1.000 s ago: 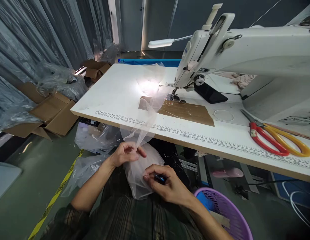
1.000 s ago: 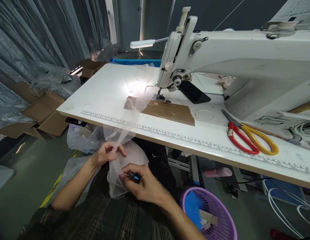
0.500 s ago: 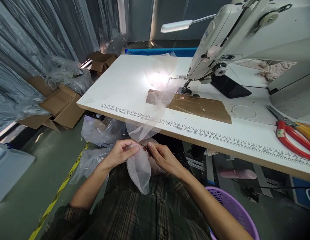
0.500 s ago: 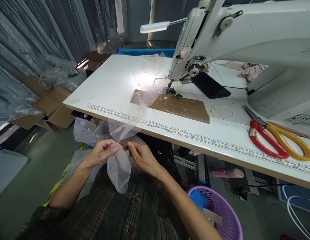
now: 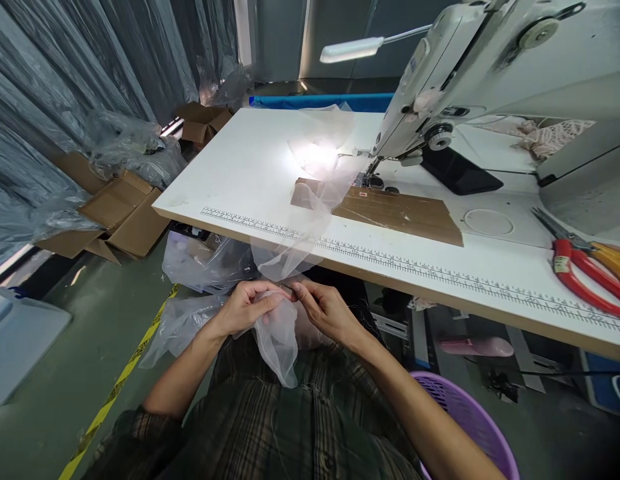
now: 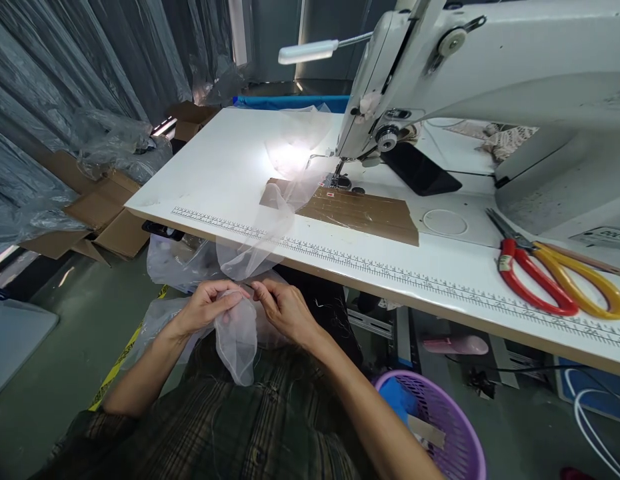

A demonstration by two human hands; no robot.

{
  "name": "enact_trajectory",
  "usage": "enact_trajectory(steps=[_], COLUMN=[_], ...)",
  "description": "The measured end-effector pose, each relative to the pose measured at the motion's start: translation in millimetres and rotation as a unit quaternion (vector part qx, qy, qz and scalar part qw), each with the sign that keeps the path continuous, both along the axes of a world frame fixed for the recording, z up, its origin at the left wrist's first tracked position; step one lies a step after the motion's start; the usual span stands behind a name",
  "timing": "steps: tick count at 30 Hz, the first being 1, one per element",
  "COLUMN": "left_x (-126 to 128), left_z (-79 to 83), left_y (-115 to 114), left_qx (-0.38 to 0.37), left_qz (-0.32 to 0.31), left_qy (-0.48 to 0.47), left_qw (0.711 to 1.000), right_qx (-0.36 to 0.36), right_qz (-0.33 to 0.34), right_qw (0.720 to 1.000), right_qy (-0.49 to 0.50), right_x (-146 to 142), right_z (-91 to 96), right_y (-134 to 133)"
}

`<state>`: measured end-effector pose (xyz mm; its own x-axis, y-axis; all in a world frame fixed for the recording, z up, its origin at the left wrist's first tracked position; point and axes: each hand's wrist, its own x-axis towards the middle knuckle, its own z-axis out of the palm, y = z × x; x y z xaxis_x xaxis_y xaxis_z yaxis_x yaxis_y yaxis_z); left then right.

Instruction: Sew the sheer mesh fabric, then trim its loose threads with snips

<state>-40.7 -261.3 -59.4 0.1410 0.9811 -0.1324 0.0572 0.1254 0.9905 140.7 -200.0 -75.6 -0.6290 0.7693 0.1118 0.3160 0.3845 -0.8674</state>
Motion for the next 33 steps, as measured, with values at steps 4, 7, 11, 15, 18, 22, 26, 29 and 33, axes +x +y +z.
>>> enact_trajectory(steps=[4,7,11,15,18,22,26,29,33], left_x=[1,2,4,5,6,10,23,25,2], left_z=[-2.5,-5.0,-4.8,-2.6,-2.9,-6.0,-16.0,-26.6,-25.2], left_y=[-3,-3,-1,0,0,4,17,27,31], left_qx=[-0.011,-0.019,-0.036,-0.039,-0.041,-0.054,0.006,0.084,0.082], left_qz=[-0.002,0.004,0.015,0.010,0.010,0.003,-0.012,-0.012,0.047], left_qy=[-0.019,-0.041,-0.046,-0.044,-0.050,-0.056,0.033,0.176,0.257], left_qw=[1.000,0.999,0.998,0.998,0.998,0.997,0.999,0.981,0.962], right_qx=[-0.022,-0.028,-0.021,-0.029,-0.048,-0.122,-0.152,-0.113,-0.013], right_qz=[-0.013,0.011,0.027,0.031,-0.006,-0.017,-0.052,-0.108,-0.166], right_qw=[1.000,0.999,0.999,0.999,0.999,0.988,0.982,0.986,0.982], right_qy=[0.007,0.025,0.035,0.021,0.024,0.097,0.103,0.060,-0.093], right_x=[9,10,5,0,1,6,17,34,58], right_z=[0.2,3.0,6.2,4.6,0.0,-5.3,-13.3,-27.7,-48.0], right_y=[-7,-11,-11,-8,-11,-24,-33,-30,-25])
